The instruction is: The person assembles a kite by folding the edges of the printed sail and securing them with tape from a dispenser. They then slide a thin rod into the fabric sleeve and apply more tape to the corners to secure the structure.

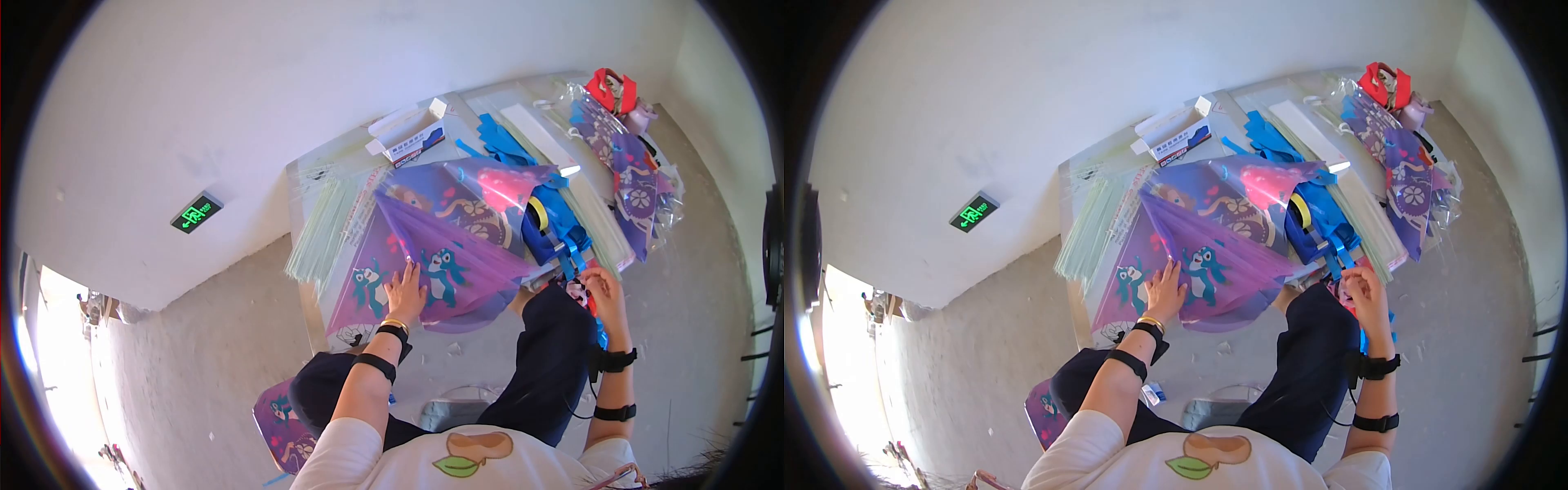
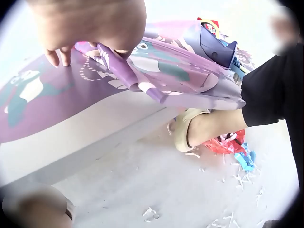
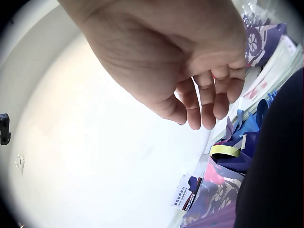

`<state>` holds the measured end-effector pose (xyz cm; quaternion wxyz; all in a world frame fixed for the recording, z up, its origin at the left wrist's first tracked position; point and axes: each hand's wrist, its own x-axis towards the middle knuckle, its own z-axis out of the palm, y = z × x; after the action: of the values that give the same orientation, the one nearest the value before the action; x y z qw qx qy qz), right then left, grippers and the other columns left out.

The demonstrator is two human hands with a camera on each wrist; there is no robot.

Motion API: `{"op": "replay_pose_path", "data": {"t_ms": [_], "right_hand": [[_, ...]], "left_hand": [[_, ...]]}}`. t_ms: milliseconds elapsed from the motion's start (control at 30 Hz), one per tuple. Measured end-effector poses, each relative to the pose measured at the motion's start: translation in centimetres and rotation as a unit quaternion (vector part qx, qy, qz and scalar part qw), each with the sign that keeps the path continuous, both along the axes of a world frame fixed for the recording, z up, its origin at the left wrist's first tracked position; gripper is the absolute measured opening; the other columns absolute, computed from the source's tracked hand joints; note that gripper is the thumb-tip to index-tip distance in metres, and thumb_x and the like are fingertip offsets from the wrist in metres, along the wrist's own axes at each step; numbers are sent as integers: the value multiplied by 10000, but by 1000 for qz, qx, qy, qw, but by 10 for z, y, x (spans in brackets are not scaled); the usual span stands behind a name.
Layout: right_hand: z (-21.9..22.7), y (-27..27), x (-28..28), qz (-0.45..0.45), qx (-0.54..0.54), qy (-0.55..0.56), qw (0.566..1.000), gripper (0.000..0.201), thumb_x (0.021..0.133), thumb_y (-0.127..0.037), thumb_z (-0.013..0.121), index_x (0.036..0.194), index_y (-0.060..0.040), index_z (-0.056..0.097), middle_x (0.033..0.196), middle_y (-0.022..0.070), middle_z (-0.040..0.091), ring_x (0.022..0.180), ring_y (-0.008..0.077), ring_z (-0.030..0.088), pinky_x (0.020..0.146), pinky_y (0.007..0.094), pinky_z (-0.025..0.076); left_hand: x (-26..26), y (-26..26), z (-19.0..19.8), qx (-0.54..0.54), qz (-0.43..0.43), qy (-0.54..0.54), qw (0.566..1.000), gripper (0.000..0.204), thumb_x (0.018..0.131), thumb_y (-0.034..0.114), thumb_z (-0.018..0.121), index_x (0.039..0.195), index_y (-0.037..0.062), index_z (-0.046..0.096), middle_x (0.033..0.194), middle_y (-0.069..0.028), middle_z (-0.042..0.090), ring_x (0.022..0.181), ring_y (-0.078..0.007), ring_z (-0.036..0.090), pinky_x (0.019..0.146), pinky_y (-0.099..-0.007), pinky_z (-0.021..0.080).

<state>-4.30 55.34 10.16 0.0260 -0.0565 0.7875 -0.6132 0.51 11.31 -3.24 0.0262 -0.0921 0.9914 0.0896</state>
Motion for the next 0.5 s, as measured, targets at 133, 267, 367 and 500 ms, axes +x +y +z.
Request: {"op": "replay_pose_path", "data": {"t_ms": [133,267,367,500], "right_hand": [[-4,0,-9,2,14,-4,1000,162,965,-93,562,1066,-8,656,889,12,627,809,79,575,737,218,461],[-14,-4,-19,15,-5,-1,1000,158,960,-89,562,1058,-8,655,907,19,635,817,90,585,749,225,466],[-16,2,-20,-2,21,-19,1000,155,962,-93,563,1054,-9,654,903,20,633,826,92,589,744,227,466],[-21,4,-41,22,85,-21,996,152,942,-108,606,1056,-19,655,903,14,642,816,84,586,715,237,457]], "left_hand": [[0,5,4,-9,11,-20,1000,663,927,323,552,1521,169,303,1594,-60,271,1348,-422,384,1027,-630,306],[0,6,2,-26,22,-24,999,663,939,336,541,1529,168,290,1598,-35,261,1349,-425,387,991,-634,332],[-2,14,2,-48,24,-36,998,660,948,351,525,1539,197,275,1607,-28,246,1350,-434,388,987,-642,334],[-1,12,13,-47,34,-53,997,666,948,381,525,1545,243,264,1611,-72,235,1335,-446,405,1002,-634,319]]}}
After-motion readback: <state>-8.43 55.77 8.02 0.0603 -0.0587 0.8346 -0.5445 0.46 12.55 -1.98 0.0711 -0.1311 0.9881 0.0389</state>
